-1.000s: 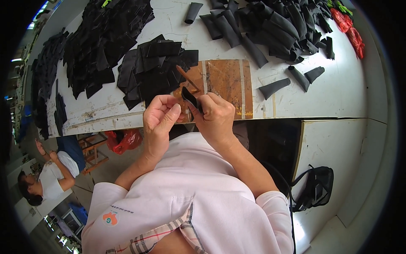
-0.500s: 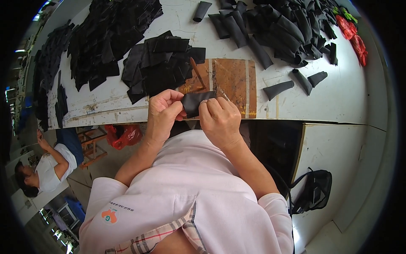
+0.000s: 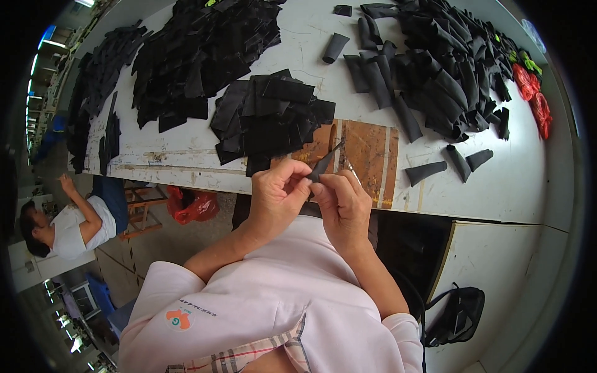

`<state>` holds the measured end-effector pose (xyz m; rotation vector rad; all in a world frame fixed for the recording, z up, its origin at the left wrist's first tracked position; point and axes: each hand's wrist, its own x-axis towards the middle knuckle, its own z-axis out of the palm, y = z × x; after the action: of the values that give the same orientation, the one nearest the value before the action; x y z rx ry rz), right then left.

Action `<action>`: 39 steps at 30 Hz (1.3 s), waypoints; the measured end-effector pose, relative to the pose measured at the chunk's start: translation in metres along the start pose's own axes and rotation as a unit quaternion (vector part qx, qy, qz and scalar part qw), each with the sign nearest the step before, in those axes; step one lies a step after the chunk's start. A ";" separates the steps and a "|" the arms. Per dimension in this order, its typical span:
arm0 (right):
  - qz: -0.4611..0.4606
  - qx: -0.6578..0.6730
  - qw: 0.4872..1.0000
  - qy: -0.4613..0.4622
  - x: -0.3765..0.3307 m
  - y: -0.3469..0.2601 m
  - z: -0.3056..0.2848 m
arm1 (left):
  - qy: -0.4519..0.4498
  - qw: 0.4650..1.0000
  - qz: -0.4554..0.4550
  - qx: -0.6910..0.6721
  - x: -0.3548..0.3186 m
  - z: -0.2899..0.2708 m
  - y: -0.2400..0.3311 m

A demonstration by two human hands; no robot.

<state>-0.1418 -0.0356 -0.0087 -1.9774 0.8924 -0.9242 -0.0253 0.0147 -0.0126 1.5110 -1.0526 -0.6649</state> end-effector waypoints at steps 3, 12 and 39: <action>-0.055 -0.065 0.996 0.009 0.001 0.003 0.005 | 0.018 0.986 0.109 0.127 0.003 -0.003 0.002; 0.054 0.073 0.996 -0.015 0.004 0.006 0.013 | 0.042 0.995 0.069 0.056 0.004 -0.006 -0.011; 0.420 0.558 0.715 -0.006 0.017 0.013 0.005 | -0.007 0.976 -0.172 -0.131 0.021 0.008 -0.028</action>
<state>-0.1326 -0.0537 -0.0173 -0.4123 0.7795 -0.6062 -0.0154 -0.0084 -0.0382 1.4676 -0.6842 -1.0159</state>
